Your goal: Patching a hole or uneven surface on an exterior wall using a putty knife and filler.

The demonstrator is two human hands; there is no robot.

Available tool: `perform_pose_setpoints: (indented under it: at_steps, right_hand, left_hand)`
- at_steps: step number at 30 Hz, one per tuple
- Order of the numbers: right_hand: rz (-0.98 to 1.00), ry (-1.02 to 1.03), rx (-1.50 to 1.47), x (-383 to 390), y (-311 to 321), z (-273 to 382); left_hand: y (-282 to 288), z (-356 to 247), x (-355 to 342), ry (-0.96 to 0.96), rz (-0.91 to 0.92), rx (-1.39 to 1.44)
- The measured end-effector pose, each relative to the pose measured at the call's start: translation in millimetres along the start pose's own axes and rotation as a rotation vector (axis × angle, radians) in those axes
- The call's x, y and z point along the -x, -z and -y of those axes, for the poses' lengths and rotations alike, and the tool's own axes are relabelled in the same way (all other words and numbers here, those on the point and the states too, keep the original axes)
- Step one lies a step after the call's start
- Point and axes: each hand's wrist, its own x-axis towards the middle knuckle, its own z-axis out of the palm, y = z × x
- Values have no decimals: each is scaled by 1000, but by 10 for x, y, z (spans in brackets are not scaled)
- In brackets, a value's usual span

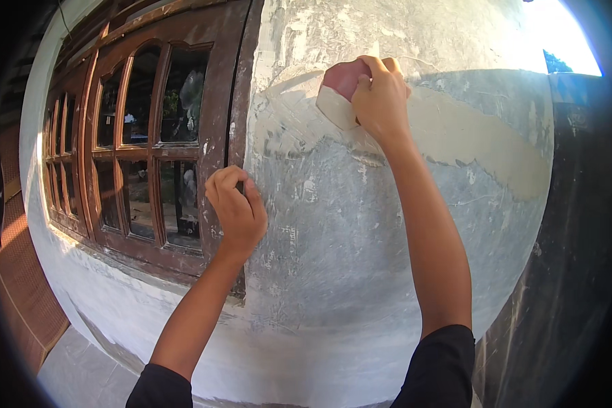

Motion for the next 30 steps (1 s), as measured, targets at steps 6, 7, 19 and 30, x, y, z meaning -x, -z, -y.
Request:
perform_pose_setpoints:
  at_steps: [6,7,19,30]
  right_hand:
    - [-159,-100,-58,-68,139,-144]
    - [-81,-29,-101,-7,112,-35]
    - [104,49,-222,324,-213,503]
    - [-60,104,-188,159,-184,320]
  left_hand:
    - [2,-46,-22,0,-4,-5]
    - [18,-33,-23,-7,-3,-31]
    - [39,0,-14,9,0,-34]
    - [19,-32,-24,17,-2,-5]
